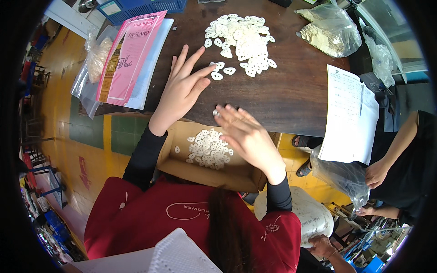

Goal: The person sorts small white decorative pieces from a cardboard box onto a table, arranging them into small piles. The person then writes in a notebook with a pencil and later places some pieces into a plastic bag.

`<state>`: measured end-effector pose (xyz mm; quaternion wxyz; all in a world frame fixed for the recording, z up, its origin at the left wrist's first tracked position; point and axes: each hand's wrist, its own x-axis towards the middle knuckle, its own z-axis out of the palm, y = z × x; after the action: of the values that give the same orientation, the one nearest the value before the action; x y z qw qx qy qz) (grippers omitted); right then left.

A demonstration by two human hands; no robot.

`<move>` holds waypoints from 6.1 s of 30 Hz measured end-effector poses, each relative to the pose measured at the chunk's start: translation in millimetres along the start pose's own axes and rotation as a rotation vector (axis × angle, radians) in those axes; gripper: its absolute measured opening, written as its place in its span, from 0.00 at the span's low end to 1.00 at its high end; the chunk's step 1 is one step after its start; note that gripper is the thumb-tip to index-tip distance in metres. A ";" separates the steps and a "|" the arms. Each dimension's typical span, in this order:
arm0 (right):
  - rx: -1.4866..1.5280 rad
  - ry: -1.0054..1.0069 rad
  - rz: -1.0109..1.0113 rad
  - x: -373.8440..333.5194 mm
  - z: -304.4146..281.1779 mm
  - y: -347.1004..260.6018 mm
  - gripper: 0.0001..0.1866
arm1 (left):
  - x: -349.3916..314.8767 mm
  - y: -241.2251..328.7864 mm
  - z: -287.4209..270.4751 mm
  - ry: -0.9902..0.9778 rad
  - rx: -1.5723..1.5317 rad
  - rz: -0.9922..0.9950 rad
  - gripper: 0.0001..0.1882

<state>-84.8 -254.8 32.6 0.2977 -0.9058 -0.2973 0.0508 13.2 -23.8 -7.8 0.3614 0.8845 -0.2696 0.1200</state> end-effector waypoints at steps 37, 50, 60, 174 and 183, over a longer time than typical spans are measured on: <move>-0.240 0.177 -0.081 34.4 18.1 6.2 0.24 | 2.5 -9.4 -14.8 0.036 -0.593 -0.233 0.30; 0.058 0.216 -0.018 -28.2 -21.8 -9.4 0.23 | 23.4 12.5 17.6 -0.248 0.077 0.092 0.26; -0.133 0.319 -0.032 50.0 1.8 22.0 0.27 | 12.0 7.8 -25.7 -0.068 -0.431 -0.057 0.21; 0.006 0.058 -0.035 16.0 2.6 9.3 0.25 | 1.7 0.1 0.7 -0.113 -0.096 -0.012 0.20; 0.233 0.235 0.014 34.7 -12.2 26.4 0.22 | 2.9 4.1 1.8 -0.041 -0.205 -0.024 0.17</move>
<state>-39.8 -258.3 30.5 0.4328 -0.8669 -0.2464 -0.0193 13.4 -28.7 -5.5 0.4460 0.8483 -0.2770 0.0692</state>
